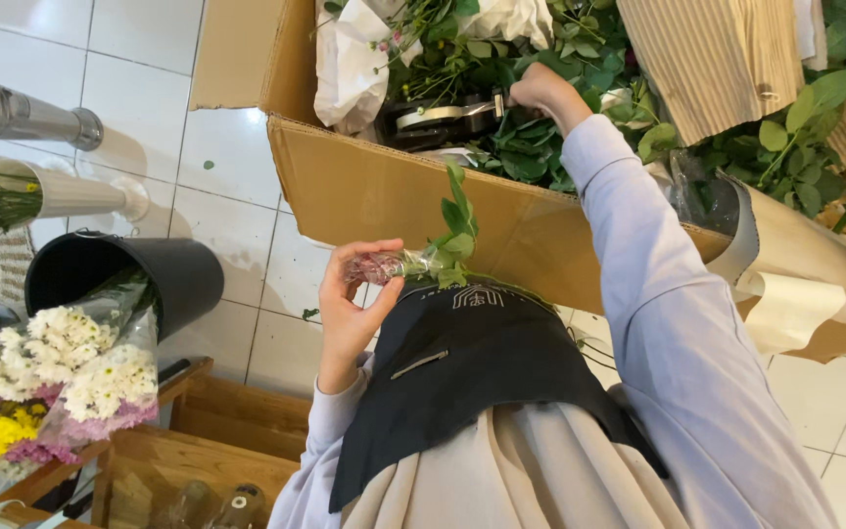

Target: The person prepares a rose by placing a small plastic tube onto the stem and then wrapping the rose head in clear plastic wrap.

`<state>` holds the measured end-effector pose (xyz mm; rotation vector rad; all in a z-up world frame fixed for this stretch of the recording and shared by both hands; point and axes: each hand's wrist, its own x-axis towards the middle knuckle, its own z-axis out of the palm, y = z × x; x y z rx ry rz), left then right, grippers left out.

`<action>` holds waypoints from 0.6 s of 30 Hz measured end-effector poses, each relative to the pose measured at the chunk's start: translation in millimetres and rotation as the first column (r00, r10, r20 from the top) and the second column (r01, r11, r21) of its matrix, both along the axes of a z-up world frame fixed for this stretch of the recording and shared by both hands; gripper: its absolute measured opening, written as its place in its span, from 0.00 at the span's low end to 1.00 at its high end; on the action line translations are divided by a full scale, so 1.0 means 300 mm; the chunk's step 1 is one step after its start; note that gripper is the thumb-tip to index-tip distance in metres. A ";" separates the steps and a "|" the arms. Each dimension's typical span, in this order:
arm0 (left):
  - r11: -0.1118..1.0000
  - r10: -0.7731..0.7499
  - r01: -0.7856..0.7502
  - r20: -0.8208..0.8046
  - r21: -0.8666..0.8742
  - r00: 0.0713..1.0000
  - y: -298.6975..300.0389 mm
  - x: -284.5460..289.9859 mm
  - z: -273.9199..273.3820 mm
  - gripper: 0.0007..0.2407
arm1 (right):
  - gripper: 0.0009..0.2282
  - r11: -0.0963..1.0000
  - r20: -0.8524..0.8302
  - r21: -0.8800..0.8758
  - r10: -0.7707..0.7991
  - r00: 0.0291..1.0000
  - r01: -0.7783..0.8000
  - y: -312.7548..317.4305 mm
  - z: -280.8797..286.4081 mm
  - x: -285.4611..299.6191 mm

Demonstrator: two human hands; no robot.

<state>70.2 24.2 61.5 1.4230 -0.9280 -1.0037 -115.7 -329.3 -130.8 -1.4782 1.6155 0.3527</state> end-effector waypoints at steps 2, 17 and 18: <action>1.000 -0.012 0.012 0.001 0.001 1.000 -0.010 0.000 -0.002 0.14 | 0.19 0.992 0.019 0.101 -0.072 0.997 0.070 0.010 0.061 0.010; 0.999 -0.010 0.011 0.013 -0.050 1.000 -0.083 0.016 0.029 0.12 | 0.09 0.853 -0.047 -0.377 0.372 0.927 -0.361 -0.014 0.225 -0.130; 0.998 -0.011 0.009 -0.033 -0.068 0.999 -0.088 0.014 0.022 0.12 | 0.04 0.845 0.170 -0.488 0.337 0.926 -0.218 0.042 0.317 -0.158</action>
